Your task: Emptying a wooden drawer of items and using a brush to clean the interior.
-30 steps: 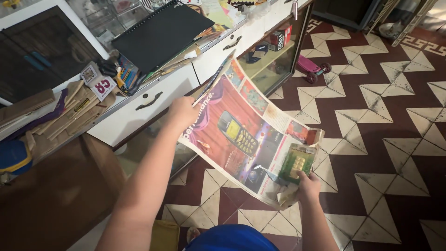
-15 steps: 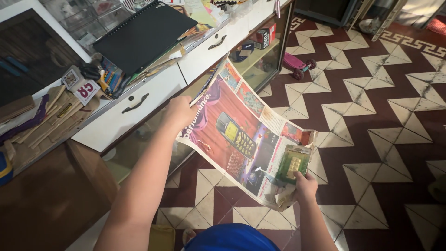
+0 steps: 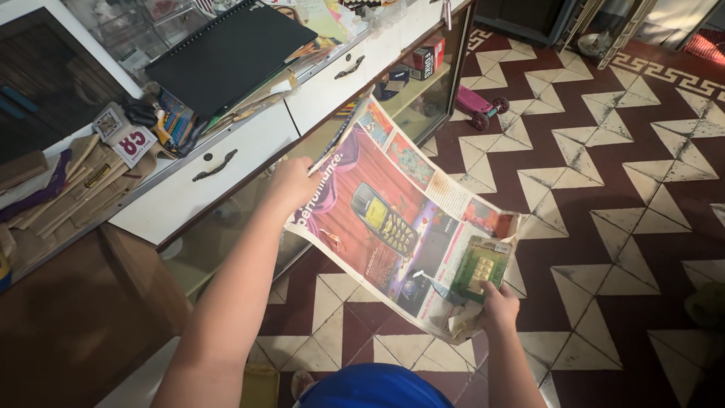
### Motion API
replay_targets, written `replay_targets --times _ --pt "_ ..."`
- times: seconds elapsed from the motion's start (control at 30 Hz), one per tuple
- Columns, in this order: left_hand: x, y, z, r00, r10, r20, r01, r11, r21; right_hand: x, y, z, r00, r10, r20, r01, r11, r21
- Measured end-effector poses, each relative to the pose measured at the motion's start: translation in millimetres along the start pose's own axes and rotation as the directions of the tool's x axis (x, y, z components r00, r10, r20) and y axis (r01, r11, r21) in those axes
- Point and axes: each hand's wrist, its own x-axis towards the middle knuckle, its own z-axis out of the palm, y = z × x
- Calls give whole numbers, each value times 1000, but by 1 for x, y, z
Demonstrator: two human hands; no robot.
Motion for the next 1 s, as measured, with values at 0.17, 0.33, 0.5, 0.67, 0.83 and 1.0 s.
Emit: replay_targets --times 0.17,0.33,0.5,0.67,0.83,1.0 --pt "-14 -15 2 995 55 -84 -58 997 -44 -22 -25 -17 998 -65 -6 66 982 177" --pt "-15 -48 15 992 23 -123 -24 1000 -13 -47 -58 -29 992 -128 13 113 915 388" --pt "1 -94 29 965 -142 -219 117 985 -126 -42 -64 -26 984 -172 45 126 855 503" --pt "13 -116 34 936 -138 -323 79 979 -189 -58 -77 -25 982 -176 65 106 805 583" --pt "-4 -111 8 924 -183 -337 108 967 -230 -46 -73 -21 982 -170 86 88 805 586" --pt "-2 -127 -17 889 -109 -445 32 983 -178 -85 -103 -33 922 -224 314 -18 787 616"
